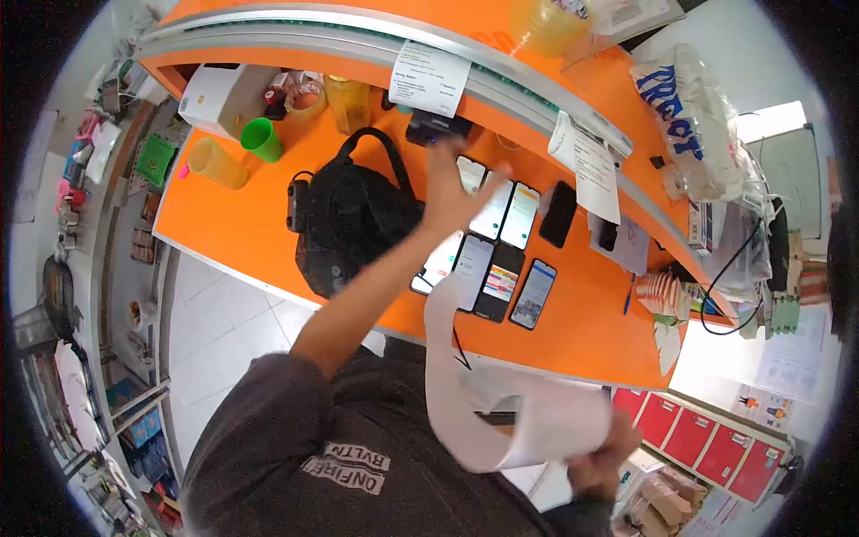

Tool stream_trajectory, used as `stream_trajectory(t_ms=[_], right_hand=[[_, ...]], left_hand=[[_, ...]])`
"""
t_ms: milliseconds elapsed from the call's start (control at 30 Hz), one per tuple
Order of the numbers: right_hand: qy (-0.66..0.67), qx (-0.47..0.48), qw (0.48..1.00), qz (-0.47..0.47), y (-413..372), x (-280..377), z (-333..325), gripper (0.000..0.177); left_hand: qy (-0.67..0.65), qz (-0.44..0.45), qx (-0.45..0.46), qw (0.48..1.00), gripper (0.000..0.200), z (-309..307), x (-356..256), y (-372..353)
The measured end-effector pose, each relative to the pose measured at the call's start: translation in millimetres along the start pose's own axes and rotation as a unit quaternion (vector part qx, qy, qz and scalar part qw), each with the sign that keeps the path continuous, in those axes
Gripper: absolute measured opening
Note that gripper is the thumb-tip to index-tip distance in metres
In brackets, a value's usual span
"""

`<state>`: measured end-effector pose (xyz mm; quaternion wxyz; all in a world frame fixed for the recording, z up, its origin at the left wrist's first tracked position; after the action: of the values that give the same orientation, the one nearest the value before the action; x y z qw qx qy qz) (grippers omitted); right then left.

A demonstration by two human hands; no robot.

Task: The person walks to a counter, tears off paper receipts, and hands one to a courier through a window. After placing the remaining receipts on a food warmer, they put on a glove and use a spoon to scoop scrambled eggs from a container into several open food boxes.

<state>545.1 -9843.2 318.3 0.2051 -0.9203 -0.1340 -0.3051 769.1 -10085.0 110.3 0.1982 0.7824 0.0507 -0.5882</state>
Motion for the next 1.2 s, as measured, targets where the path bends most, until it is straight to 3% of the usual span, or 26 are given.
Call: stream_trajectory(t_ms=[33, 67, 100, 133, 167, 200, 233, 267, 300, 367, 400, 433, 467, 500, 567, 633, 667, 700, 767, 800, 867, 900, 967, 1033, 1167, 1200], right_hand=[[0.136, -0.263, 0.953, -0.063, -4, 3, 2, 0.031], [0.242, -0.387, 0.889, -0.043, 12, 9, 12, 0.040], [0.341, -0.500, 0.795, -0.023, 34, 12, 17, 0.050], [0.029, -0.559, 0.827, -0.041, 41, 17, 12, 0.052], [-0.286, -0.563, 0.774, -0.051, 47, 28, 12, 0.055], [-0.288, -0.568, 0.769, -0.047, 54, 42, 11, 0.055], [0.067, -0.670, 0.739, -0.008, 49, 42, 4, 0.051], [0.414, -0.680, 0.605, 0.027, 49, 36, 13, 0.048], [0.412, -0.686, 0.600, 0.027, 41, 37, 17, 0.048], [0.575, -0.590, 0.566, -0.031, 27, 19, 32, 0.046], [0.589, -0.574, 0.565, -0.060, 22, 20, 41, 0.044], [0.588, -0.578, 0.563, -0.056, 13, 11, 53, 0.044], [0.593, -0.582, 0.555, -0.029, 4, -4, 68, 0.044], [0.599, -0.586, 0.546, -0.002, -6, -20, 85, 0.043], [0.589, -0.607, 0.532, 0.039, -32, -46, 120, 0.042], [0.583, -0.582, 0.555, 0.114, -60, -76, 162, 0.041], [0.535, -0.591, 0.563, 0.219, -79, -96, 188, 0.047], [0.533, -0.594, 0.558, 0.226, -84, -86, 197, 0.047], [0.304, -0.472, 0.752, 0.345, -84, -67, 209, 0.050], [0.176, -0.388, 0.818, 0.387, -77, -53, 213, 0.051], [-0.089, -0.187, 0.874, 0.439, -60, -22, 227, 0.054], [0.003, -0.313, 0.913, 0.262, -21, 17, 223, 0.054], [0.113, -0.231, 0.965, -0.042, 49, 109, 213, 0.057], [0.281, -0.041, 0.949, -0.139, 89, 141, 227, 0.054], [0.311, 0.032, 0.948, -0.060, 118, 147, 231, 0.033], [0.294, 0.041, 0.952, -0.071, 122, 154, 228, 0.024]], left_hand=[[-0.155, -0.047, 0.069, 0.984, 0.066, -6, -19, -36], [-0.316, -0.146, 0.175, 0.921, 0.064, -10, -22, -72], [-0.459, -0.237, 0.275, 0.811, 0.064, -16, -25, -106], [-0.503, -0.293, 0.351, 0.734, 0.069, -29, -28, -136], [-0.537, -0.344, 0.424, 0.643, 0.075, -48, -30, -158], [-0.535, -0.341, 0.431, 0.642, 0.075, -76, -32, -159], [-0.519, -0.358, 0.518, 0.578, 0.074, -108, -41, -164], [-0.496, -0.372, 0.598, 0.507, 0.073, -136, -44, -168], [-0.494, -0.370, 0.605, 0.503, 0.073, -156, -39, -166], [-0.346, -0.193, 0.675, 0.623, 0.067, -191, -29, -165], [-0.345, -0.194, 0.679, 0.618, 0.067, -208, -27, -159], [-0.261, -0.119, 0.717, 0.635, 0.061, -225, -30, -149], [-0.175, -0.043, 0.745, 0.642, 0.056, -241, -31, -143], [-0.176, -0.048, 0.749, 0.636, 0.056, -254, -30, -138], [-0.047, -0.015, 0.750, 0.660, 0.052, -276, -20, -131], [-0.035, 0.012, 0.748, 0.663, 0.047, -290, -14, -130], [-0.024, 0.017, 0.730, 0.683, 0.047, -297, -19, -126], [-0.014, 0.022, 0.711, 0.703, 0.046, -301, -23, -124], [-0.031, 0.033, 0.705, 0.708, 0.043, -304, -29, -126], [-0.001, 0.043, 0.705, 0.708, 0.043, -304, -37, -126], [0.029, 0.055, 0.708, 0.704, 0.043, -301, -44, -130], [0.025, 0.081, 0.713, 0.696, 0.044, -298, -48, -133], [0.018, 0.110, 0.724, 0.680, 0.045, -296, -52, -137], [0.025, 0.142, 0.698, 0.702, 0.045, -300, -55, -133], [0.128, 0.154, 0.640, 0.741, 0.039, -332, -69, -116], [0.076, 0.097, 0.639, 0.759, 0.033, -335, -70, -114]])
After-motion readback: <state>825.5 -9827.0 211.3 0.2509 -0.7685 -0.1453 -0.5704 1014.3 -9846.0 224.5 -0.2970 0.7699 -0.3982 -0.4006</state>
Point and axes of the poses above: each hand's wrist, its own y-axis towards the middle knuckle, its own z-axis out of the palm, x = y × z, the point moved 4 cm from there along y, towards the middle knuckle, and after that the axes turned 1 degree about y, right-handed, at the moved point
